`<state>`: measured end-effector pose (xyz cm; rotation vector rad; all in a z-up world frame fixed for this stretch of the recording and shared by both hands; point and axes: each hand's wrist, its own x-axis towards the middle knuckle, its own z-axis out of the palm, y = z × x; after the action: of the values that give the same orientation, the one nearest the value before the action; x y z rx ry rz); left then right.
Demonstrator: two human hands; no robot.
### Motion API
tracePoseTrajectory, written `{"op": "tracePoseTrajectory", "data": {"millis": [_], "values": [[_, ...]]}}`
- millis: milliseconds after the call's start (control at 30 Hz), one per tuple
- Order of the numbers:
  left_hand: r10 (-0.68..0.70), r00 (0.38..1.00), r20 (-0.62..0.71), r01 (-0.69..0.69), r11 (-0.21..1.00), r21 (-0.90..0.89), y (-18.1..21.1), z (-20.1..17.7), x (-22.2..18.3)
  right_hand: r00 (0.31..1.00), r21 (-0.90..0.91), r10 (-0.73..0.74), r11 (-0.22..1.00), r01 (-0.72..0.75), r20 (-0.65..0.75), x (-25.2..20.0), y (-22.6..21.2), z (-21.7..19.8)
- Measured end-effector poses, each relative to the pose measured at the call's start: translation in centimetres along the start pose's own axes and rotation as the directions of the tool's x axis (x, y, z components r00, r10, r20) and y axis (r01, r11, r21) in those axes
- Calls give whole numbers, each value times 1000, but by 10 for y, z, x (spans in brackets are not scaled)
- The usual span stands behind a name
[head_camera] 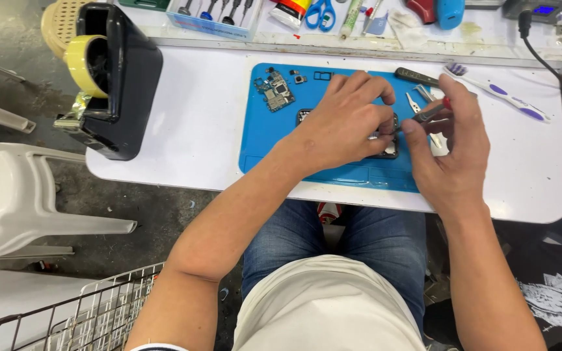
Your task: Disassembling internal components of a smartphone using a screwdriver and tweezers on a repair bench.
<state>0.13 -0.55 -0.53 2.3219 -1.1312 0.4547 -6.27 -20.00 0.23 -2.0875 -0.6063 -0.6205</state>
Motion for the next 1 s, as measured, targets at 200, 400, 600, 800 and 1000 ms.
{"op": "tracePoseTrajectory", "data": {"millis": [200, 400, 600, 800, 1000], "values": [[1, 1000, 23, -2, 1000, 15, -1, -3, 1, 999, 67, -42, 997, 40, 24, -1, 2, 2], [-45, 997, 68, 46, 999, -12, 2, -6, 2, 1000, 16, -13, 1000, 13, -4, -1, -1, 2], [-43, 998, 45, 43, 999, -8, 1, 0, 2, 999, -49, -42, 998, 41, -14, -1, 4, 2], [-82, 993, 79, 84, 996, -25, 2, 1, 5, 998, -20, -59, 998, 59, 4, 0, 1, 0], [-24, 999, 31, 24, 1000, -7, 0, 1, 2, 1000, 28, 17, 999, -17, 5, -1, 1, 1]]}}
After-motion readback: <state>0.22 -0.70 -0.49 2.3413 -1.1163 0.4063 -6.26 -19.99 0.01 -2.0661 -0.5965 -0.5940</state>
